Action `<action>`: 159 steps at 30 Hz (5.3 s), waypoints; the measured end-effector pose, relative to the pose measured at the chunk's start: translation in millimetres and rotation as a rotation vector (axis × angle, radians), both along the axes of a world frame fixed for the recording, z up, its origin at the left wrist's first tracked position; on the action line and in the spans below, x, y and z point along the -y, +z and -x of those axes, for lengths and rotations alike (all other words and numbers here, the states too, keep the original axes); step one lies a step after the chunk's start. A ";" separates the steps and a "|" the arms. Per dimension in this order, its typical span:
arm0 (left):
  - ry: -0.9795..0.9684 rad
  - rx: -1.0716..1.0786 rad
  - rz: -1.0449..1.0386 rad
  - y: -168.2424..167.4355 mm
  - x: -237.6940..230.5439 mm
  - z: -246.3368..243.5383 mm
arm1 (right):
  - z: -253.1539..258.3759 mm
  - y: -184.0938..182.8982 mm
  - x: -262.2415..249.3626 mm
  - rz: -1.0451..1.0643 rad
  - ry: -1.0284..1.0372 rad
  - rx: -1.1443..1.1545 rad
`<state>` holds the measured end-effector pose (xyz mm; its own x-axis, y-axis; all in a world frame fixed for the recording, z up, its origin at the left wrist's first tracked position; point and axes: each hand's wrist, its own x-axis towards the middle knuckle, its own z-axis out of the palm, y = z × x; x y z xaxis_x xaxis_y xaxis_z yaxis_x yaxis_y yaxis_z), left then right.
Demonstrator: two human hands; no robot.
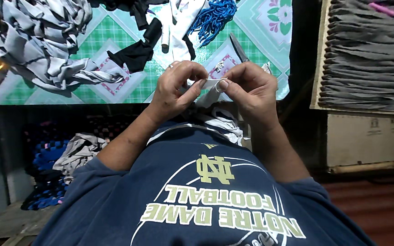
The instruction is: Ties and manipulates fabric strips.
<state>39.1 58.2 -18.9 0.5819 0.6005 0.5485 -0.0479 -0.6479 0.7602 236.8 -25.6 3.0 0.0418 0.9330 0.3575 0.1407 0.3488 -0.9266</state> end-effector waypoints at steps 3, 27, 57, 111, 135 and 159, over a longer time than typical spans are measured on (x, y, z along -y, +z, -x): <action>-0.017 0.058 -0.034 -2.7 -2.5 0.8 | 0.8 0.6 -0.3 0.001 -0.007 0.014; 0.026 -0.161 -0.366 3.7 0.8 1.1 | -1.1 -0.6 0.1 0.107 -0.004 0.036; -0.044 -0.101 0.073 1.8 5.4 0.1 | 4.0 -1.4 0.1 0.082 -0.004 0.136; -0.142 -0.036 -0.013 -2.0 8.1 -8.5 | -6.3 1.3 11.2 0.091 0.022 0.157; 0.159 -0.030 -0.128 -20.2 39.1 -13.4 | 14.7 6.0 4.1 0.135 -0.100 0.120; -0.096 0.297 0.297 -28.4 12.3 -4.6 | 6.7 -1.7 -0.7 0.122 0.014 0.004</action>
